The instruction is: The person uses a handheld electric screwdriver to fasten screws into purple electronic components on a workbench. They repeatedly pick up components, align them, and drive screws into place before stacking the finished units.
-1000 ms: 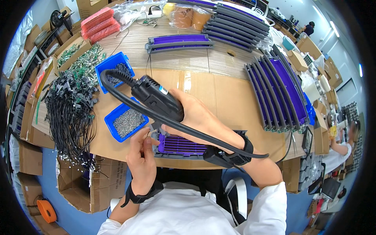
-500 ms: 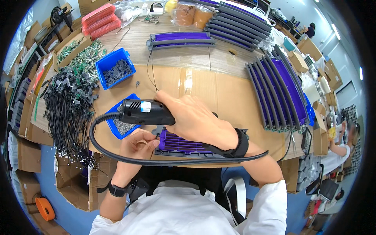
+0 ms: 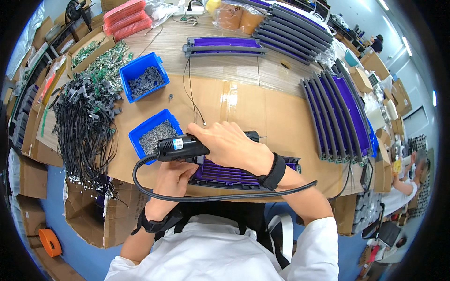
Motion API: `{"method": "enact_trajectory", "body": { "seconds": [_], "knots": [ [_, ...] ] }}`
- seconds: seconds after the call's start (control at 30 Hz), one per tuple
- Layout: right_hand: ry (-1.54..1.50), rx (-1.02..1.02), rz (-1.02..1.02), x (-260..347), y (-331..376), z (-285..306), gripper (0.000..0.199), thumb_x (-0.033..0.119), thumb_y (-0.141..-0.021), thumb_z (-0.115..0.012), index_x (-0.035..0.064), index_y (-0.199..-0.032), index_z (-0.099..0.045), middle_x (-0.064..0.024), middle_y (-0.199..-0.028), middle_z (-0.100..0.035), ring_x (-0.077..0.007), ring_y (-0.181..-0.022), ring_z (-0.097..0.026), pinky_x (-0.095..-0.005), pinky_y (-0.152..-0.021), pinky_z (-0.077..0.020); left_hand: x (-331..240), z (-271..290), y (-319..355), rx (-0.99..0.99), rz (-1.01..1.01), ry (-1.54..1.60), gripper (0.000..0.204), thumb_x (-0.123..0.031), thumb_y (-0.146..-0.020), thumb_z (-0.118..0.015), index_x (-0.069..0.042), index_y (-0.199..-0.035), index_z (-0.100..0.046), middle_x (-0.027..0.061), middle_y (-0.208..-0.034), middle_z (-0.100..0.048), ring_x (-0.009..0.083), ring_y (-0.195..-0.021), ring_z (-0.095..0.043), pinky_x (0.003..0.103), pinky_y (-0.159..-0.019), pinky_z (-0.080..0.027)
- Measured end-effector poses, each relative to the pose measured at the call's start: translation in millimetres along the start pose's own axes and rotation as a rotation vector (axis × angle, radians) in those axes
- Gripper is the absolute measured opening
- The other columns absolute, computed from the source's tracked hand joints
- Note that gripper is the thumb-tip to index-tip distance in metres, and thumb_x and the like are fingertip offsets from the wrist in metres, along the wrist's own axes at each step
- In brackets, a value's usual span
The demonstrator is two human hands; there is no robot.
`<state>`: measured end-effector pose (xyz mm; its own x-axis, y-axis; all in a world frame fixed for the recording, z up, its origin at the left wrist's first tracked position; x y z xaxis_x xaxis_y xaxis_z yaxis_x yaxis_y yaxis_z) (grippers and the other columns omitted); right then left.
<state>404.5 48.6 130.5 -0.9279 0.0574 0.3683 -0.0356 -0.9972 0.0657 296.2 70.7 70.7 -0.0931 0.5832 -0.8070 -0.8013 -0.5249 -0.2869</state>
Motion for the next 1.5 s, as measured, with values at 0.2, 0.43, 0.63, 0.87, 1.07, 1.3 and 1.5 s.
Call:
{"method": "enact_trajectory", "body": {
  "seconds": [0.2, 0.43, 0.63, 0.87, 1.07, 1.3, 1.5],
  "knots": [
    [-0.064, -0.036, -0.03, -16, 3, -3, 0.046, 0.008, -0.071, -0.073, 0.0057, -0.108, -0.046, -0.0201, -0.07, -0.062, -0.0429, -0.071, -0.06, -0.0494, -0.058, -0.0444, 2, 8, -12, -0.009, 0.208, 0.165, 0.025, 0.003, -0.073, -0.069, 0.0, -0.098, -0.064, 0.0175, -0.098, -0.06, 0.032, -0.086, -0.058, 0.04, -0.075, -0.047],
    [-0.203, -0.062, -0.087, -26, 7, 2, 0.048, 0.011, -0.069, -0.076, 0.0032, -0.107, -0.047, -0.0236, -0.08, -0.064, -0.0444, -0.079, -0.06, -0.0478, -0.065, -0.047, -3, 2, -18, -0.027, 0.065, 0.11, 0.037, 0.002, -0.071, -0.069, -0.002, -0.107, -0.063, 0.0116, -0.105, -0.063, 0.032, -0.097, -0.054, 0.04, -0.085, -0.045],
    [-0.334, -0.108, -0.084, -40, 12, 0, 0.054, 0.009, -0.067, -0.079, 0.0009, -0.11, -0.047, -0.0254, -0.086, -0.065, -0.0443, -0.085, -0.061, -0.0467, -0.069, -0.0481, -2, -1, -21, 0.081, 0.13, 0.17, 0.042, 0.001, -0.072, -0.074, -0.002, -0.113, -0.062, 0.0107, -0.103, -0.062, 0.0216, -0.093, -0.061, 0.03, -0.08, -0.052],
    [-0.334, -0.087, -0.053, -33, 14, -3, 0.053, 0.01, -0.067, -0.079, 0.0023, -0.109, -0.048, -0.0248, -0.086, -0.065, -0.044, -0.085, -0.061, -0.0457, -0.069, -0.0481, 7, -2, -20, 0.056, 0.235, 0.193, 0.035, -0.003, -0.066, -0.078, 0.0, -0.099, -0.066, 0.0119, -0.087, -0.063, 0.0233, -0.081, -0.058, 0.031, -0.064, -0.048],
    [-0.4, -0.09, -0.009, -34, 15, 0, 0.053, 0.01, -0.065, -0.079, 0.0018, -0.109, -0.05, -0.0238, -0.086, -0.065, -0.0435, -0.084, -0.061, -0.0443, -0.07, -0.0478, -4, -3, -19, 0.003, 0.108, 0.072, 0.028, 0.007, -0.069, -0.072, 0.003, -0.095, -0.063, 0.0112, -0.093, -0.063, 0.0224, -0.081, -0.065, 0.031, -0.072, -0.053],
    [-0.404, -0.035, -0.042, -26, 12, -3, 0.048, 0.009, -0.066, -0.076, 0.0009, -0.106, -0.053, -0.0235, -0.088, -0.064, -0.0435, -0.085, -0.06, -0.0436, -0.072, -0.0473, -7, 2, -10, -0.089, 0.039, 0.017, 0.032, 0.009, -0.069, -0.068, 0.0, -0.1, -0.062, 0.0138, -0.097, -0.061, 0.0296, -0.088, -0.06, 0.035, -0.077, -0.05],
    [-0.432, 0.021, -0.008, -21, 2, -14, 0.047, 0.009, -0.068, -0.073, 0.0008, -0.108, -0.052, -0.0224, -0.089, -0.064, -0.0423, -0.083, -0.059, -0.0427, -0.072, -0.0462, 3, 5, -3, -0.094, 0.083, 0.105, 0.04, 0.007, -0.069, -0.069, -0.003, -0.107, -0.06, 0.0129, -0.105, -0.061, 0.0337, -0.1, -0.054, 0.041, -0.083, -0.045]
  ]
}}
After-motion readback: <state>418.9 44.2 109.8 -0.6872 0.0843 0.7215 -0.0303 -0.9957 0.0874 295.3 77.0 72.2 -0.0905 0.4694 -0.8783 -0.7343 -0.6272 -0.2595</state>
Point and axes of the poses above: each hand's wrist, its own y-axis away from the middle knuckle, its own z-axis out of the back of the hand, x = y × z, the point moved 9 cm from there along -y, towards the middle knuckle
